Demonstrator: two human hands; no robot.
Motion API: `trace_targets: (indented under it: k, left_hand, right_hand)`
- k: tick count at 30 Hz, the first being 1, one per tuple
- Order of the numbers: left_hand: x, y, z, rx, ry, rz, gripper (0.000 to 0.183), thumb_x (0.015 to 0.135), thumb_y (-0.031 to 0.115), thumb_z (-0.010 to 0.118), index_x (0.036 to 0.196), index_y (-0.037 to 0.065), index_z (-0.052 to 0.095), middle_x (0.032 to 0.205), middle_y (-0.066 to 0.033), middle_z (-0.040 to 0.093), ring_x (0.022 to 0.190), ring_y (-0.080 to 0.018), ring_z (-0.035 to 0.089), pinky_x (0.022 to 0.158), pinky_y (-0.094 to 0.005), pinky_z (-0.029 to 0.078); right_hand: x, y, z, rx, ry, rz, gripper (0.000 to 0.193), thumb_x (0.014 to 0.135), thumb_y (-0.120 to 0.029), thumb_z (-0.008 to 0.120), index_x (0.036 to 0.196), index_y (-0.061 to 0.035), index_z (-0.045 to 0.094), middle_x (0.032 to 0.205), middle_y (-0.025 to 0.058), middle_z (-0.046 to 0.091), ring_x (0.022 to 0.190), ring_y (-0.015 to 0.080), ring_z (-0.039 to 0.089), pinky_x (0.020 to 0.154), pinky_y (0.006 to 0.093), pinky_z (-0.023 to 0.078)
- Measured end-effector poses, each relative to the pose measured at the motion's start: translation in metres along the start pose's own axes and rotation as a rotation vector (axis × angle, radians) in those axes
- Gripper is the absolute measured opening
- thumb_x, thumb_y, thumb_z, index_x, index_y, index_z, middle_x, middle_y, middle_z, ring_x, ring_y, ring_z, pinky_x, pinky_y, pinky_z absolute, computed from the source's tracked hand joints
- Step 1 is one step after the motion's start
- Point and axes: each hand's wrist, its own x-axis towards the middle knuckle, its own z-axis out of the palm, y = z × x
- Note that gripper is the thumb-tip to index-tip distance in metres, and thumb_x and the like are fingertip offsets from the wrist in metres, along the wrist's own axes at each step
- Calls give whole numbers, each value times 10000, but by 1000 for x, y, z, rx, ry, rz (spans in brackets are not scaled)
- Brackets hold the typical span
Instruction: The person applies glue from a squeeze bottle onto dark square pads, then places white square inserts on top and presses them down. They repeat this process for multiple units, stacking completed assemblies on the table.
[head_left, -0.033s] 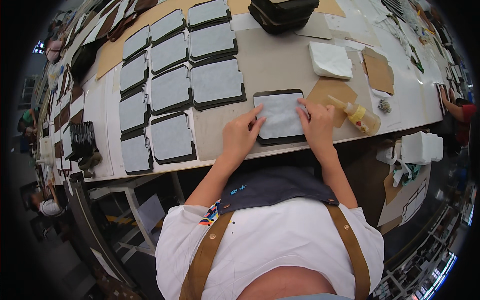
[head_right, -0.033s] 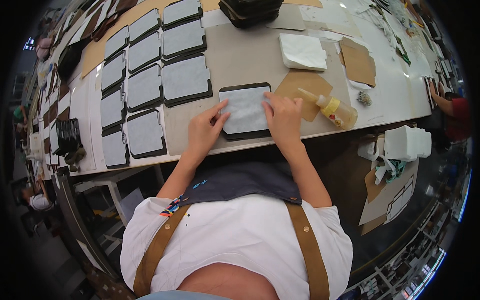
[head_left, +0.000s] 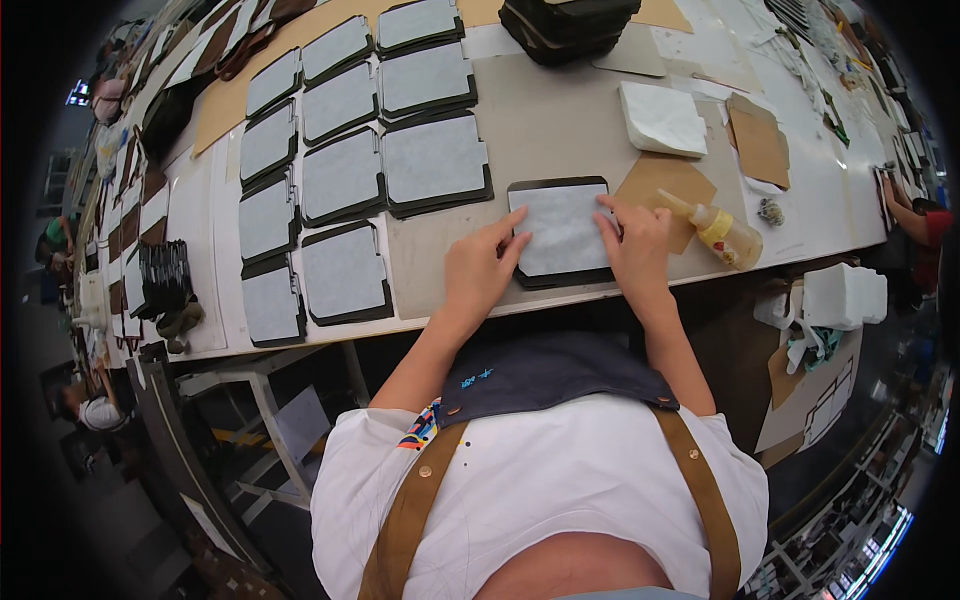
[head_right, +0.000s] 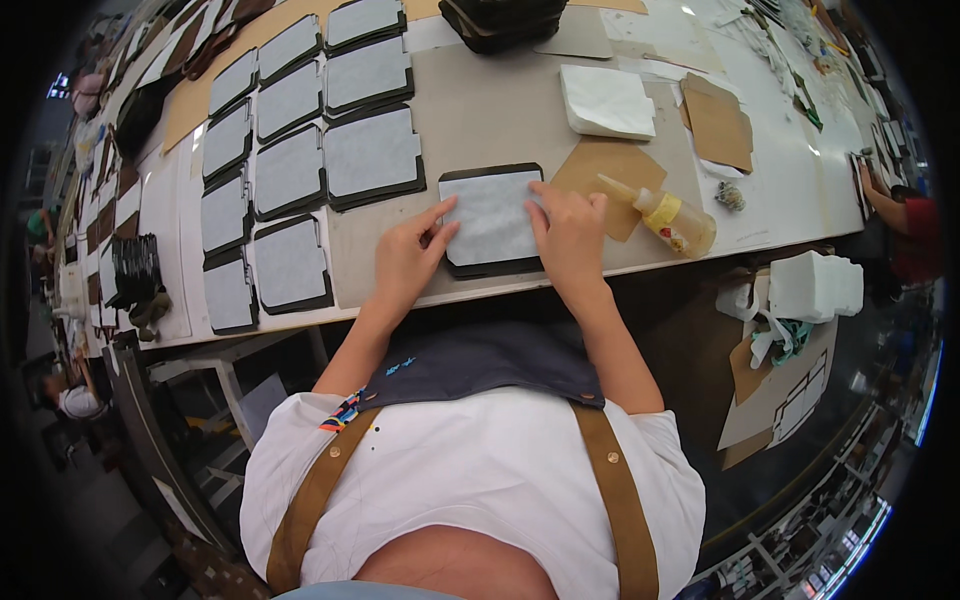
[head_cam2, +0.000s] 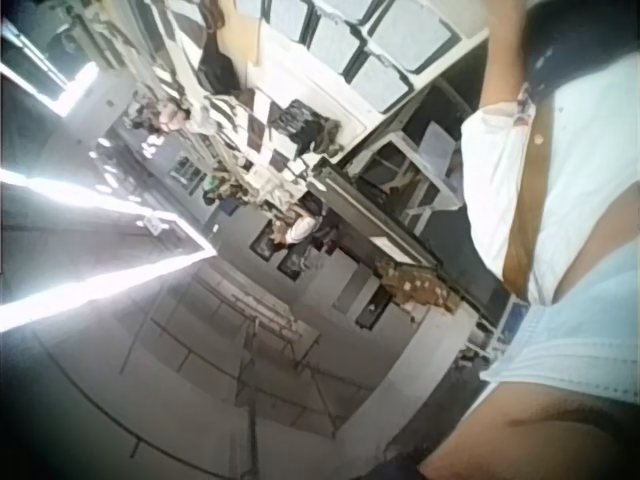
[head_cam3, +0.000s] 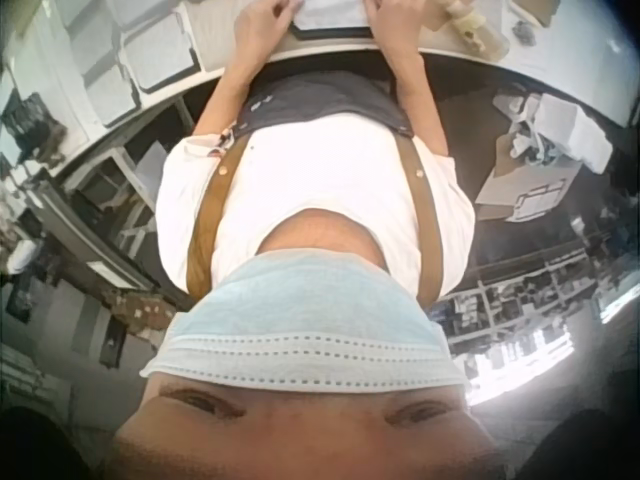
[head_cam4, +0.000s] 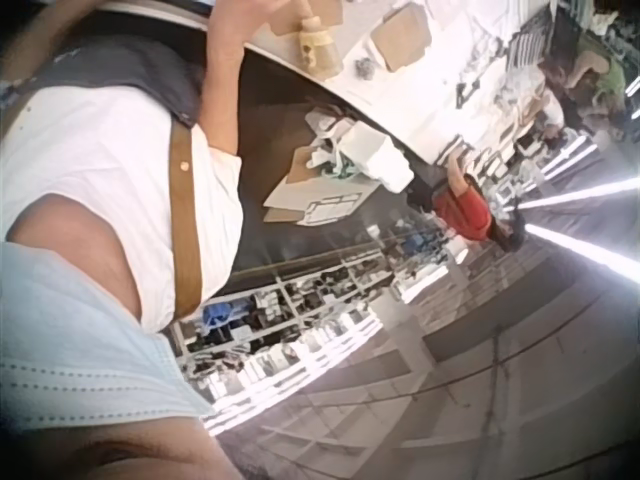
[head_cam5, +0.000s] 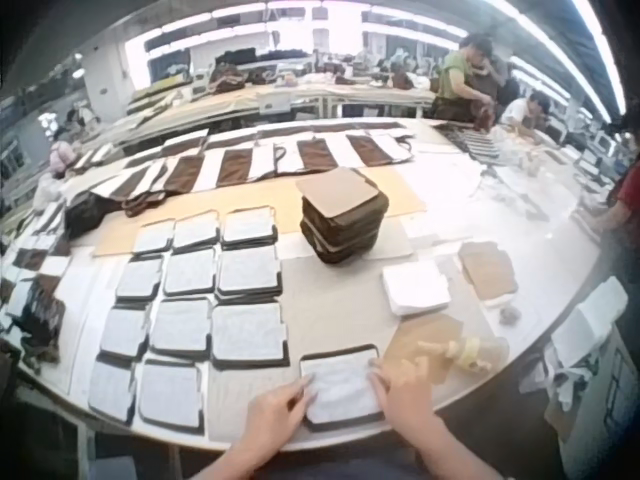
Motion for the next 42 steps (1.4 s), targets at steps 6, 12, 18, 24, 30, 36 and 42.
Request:
trace_targets:
  k: [6, 12, 18, 24, 30, 36, 42]
  left_hand:
    - [6, -5, -7, -27, 17, 51, 263, 911, 173, 694, 1166, 122, 726, 706, -83, 584, 613, -178, 537, 598, -324, 450]
    - [4, 3, -2, 188, 70, 179, 381, 818, 217, 781, 1169, 121, 668, 924, -80, 575, 884, -250, 578, 787, -365, 487]
    - [1, -1, -8, 149, 0, 139, 502, 775, 208, 816, 1228, 108, 625, 1045, -102, 563, 1011, -284, 547, 884, -387, 467]
    - [3, 5, -15, 218, 52, 287, 530, 834, 180, 746, 1321, 69, 569, 1295, -120, 553, 1207, -312, 500, 1033, -435, 379]
    - [7, 0, 9, 313, -81, 469, 498, 888, 139, 665, 1369, 80, 551, 1472, -90, 488, 1384, -291, 415, 1102, -445, 312]
    - [5, -3, 4, 310, -97, 441, 507, 876, 170, 689, 1362, 90, 570, 1496, -137, 442, 1389, -331, 394, 1114, -467, 299]
    - [4, -3, -4, 313, -30, 353, 508, 888, 219, 694, 1364, 88, 575, 1556, -202, 332, 1435, -399, 299, 1144, -502, 261]
  right_hand:
    - [0, -2, -5, 35, -37, 7, 218, 859, -154, 732, 1057, -63, 723, 738, 75, 652, 701, 230, 571, 783, 372, 353]
    - [-2, -3, -4, -1, -46, -1, 267, 844, -178, 749, 1081, -62, 709, 818, 67, 636, 785, 228, 578, 793, 379, 351]
    - [-2, 5, -9, -11, -42, 12, 366, 824, -201, 767, 1148, -61, 668, 964, 73, 598, 939, 251, 561, 833, 386, 355]
    - [-5, 3, -10, -18, 72, -72, 407, 852, -134, 717, 1233, -31, 616, 1199, 116, 601, 1132, 283, 554, 989, 414, 360]
    - [-2, -8, 3, 212, -201, -333, 401, 870, -48, 657, 1260, 13, 591, 1361, 136, 563, 1306, 310, 495, 1102, 461, 369]
    - [0, 6, 2, 158, -172, -320, 395, 879, -30, 639, 1269, 16, 596, 1387, 133, 559, 1338, 290, 486, 1124, 451, 374]
    - [-5, 22, -9, 63, -83, -223, 428, 896, -39, 626, 1315, 15, 561, 1408, 132, 549, 1367, 287, 465, 1152, 454, 339]
